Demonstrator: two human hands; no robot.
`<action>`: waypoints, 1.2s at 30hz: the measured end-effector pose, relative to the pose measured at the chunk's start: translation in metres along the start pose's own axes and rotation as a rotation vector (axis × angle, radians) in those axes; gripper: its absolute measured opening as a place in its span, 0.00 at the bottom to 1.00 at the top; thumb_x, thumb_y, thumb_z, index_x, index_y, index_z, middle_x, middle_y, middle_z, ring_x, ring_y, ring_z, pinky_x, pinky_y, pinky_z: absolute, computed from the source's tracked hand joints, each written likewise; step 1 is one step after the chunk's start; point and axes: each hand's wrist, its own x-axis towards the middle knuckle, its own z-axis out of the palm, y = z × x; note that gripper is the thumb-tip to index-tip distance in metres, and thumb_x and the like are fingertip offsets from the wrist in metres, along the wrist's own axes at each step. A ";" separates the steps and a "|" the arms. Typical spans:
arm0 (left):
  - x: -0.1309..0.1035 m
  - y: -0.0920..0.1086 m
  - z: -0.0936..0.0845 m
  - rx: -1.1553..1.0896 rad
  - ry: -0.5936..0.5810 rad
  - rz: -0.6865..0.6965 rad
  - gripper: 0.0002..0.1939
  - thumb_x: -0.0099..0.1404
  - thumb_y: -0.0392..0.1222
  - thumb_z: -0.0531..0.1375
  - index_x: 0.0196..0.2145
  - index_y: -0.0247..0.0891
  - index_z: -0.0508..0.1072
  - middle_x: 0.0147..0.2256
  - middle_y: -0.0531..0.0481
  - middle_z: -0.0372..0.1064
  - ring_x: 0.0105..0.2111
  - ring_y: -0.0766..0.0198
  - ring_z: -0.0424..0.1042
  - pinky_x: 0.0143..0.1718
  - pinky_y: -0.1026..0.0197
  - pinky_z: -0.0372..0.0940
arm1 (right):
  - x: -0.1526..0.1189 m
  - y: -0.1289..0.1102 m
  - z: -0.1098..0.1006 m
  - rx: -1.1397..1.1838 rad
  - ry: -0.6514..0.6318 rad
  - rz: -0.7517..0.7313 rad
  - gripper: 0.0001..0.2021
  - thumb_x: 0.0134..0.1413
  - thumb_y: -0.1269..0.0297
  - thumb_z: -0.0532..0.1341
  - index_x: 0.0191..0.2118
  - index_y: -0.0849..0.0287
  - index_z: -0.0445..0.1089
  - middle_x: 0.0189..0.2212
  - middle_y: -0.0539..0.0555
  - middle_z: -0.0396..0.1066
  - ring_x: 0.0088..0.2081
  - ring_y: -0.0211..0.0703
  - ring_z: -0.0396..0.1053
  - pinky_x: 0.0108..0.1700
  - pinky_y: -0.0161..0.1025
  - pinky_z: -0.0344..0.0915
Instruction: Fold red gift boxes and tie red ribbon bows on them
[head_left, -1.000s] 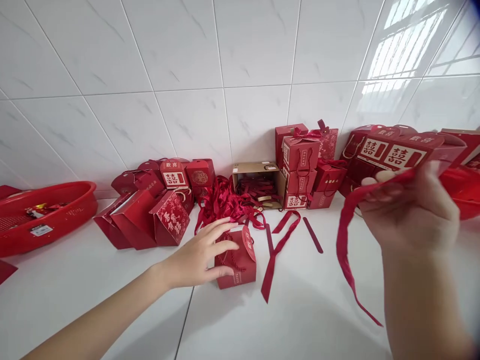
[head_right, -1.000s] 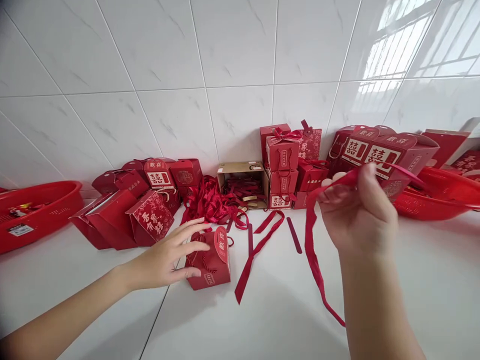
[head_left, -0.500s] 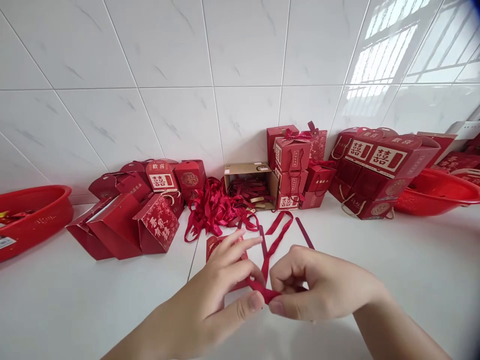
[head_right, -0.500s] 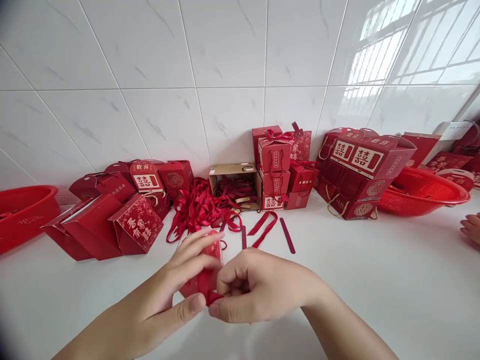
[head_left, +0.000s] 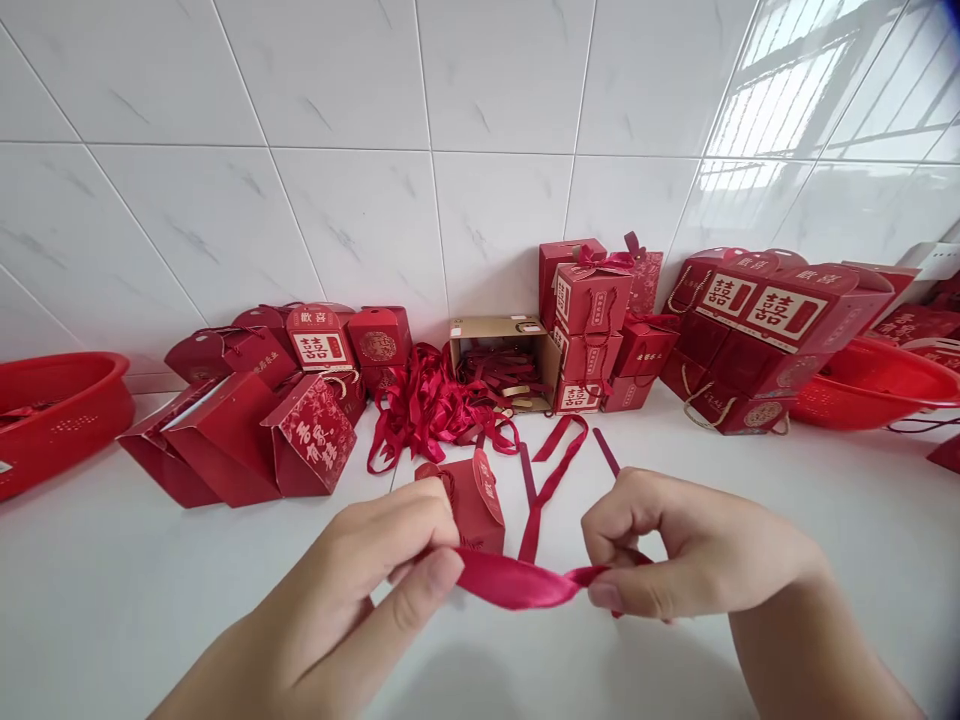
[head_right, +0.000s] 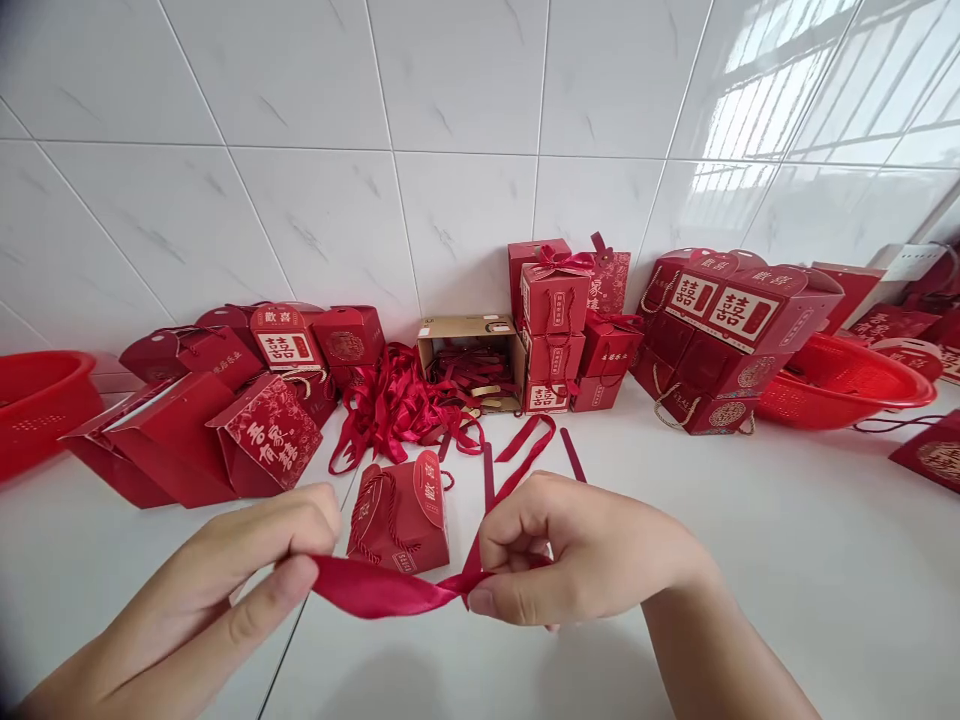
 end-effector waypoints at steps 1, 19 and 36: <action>0.000 0.000 -0.001 -0.010 -0.028 0.010 0.13 0.71 0.43 0.51 0.28 0.41 0.65 0.23 0.53 0.63 0.23 0.66 0.64 0.23 0.65 0.64 | 0.000 0.000 0.000 -0.003 -0.001 -0.001 0.12 0.55 0.64 0.61 0.23 0.62 0.65 0.16 0.45 0.61 0.17 0.28 0.57 0.19 0.27 0.54; 0.004 0.004 0.012 0.108 0.196 0.300 0.05 0.63 0.41 0.64 0.35 0.52 0.74 0.25 0.57 0.72 0.24 0.66 0.72 0.23 0.65 0.68 | 0.060 0.032 0.033 0.627 -0.334 -0.185 0.20 0.53 0.48 0.65 0.29 0.62 0.67 0.18 0.46 0.66 0.24 0.34 0.70 0.34 0.33 0.68; 0.033 -0.046 0.020 0.342 -0.089 -0.512 0.10 0.65 0.49 0.57 0.31 0.42 0.69 0.30 0.51 0.71 0.29 0.58 0.71 0.27 0.59 0.62 | 0.041 0.029 -0.013 0.083 0.411 -0.106 0.22 0.55 0.44 0.62 0.25 0.60 0.63 0.20 0.43 0.47 0.22 0.31 0.41 0.23 0.34 0.40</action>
